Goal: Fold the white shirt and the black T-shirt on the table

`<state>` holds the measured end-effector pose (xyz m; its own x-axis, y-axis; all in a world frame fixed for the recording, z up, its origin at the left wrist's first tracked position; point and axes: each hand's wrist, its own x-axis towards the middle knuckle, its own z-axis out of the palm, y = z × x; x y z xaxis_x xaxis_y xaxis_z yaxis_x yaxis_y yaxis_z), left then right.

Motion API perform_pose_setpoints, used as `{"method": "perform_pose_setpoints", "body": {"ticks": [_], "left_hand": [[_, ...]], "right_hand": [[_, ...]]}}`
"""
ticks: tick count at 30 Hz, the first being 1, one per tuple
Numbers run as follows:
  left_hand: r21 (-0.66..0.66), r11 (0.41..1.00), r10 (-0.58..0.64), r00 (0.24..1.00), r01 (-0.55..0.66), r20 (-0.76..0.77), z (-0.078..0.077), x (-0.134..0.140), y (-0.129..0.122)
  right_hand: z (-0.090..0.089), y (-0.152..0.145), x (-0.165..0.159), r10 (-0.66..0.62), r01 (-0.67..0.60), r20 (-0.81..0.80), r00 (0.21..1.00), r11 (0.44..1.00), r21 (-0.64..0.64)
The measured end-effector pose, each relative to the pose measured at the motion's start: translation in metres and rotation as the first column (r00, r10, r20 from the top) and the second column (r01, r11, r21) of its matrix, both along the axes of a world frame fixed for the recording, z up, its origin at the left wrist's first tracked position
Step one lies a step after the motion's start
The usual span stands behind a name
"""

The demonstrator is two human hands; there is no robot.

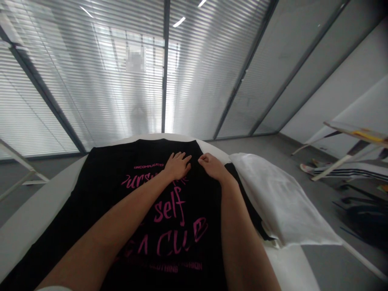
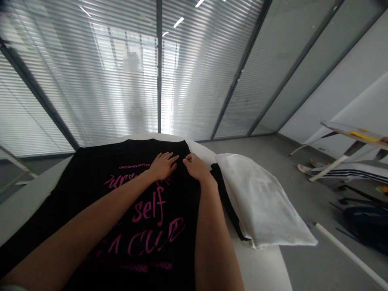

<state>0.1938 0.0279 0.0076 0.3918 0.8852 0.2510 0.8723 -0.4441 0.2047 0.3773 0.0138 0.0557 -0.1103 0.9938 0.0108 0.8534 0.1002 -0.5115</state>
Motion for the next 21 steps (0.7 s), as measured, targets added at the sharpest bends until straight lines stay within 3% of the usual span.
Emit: {"method": "perform_pose_setpoints", "body": {"ticks": [6, 13, 17, 21], "left_hand": [[-0.036, 0.999, 0.03, 0.999, -0.03, 0.018, 0.0, -0.001, 0.0], [-0.091, 0.996, 0.024, 1.0, -0.023, 0.007, 0.001, -0.01, -0.004], [-0.098, 0.994, 0.041, 0.999, -0.043, -0.025, 0.002, -0.032, -0.021], [-0.088, 0.994, 0.064, 0.996, -0.069, -0.059, 0.004, -0.073, -0.051]], "right_hand": [[-0.035, -0.003, -0.023, -0.094, 0.12, 0.262, 0.96, 0.989, -0.087], [-0.045, -0.006, -0.031, -0.176, 0.178, 0.332, 0.927, 0.984, 0.024], [-0.048, -0.009, -0.032, -0.178, 0.159, 0.337, 0.925, 0.984, 0.083], [-0.049, -0.013, -0.032, -0.213, 0.168, 0.287, 0.934, 0.971, 0.171]]}}
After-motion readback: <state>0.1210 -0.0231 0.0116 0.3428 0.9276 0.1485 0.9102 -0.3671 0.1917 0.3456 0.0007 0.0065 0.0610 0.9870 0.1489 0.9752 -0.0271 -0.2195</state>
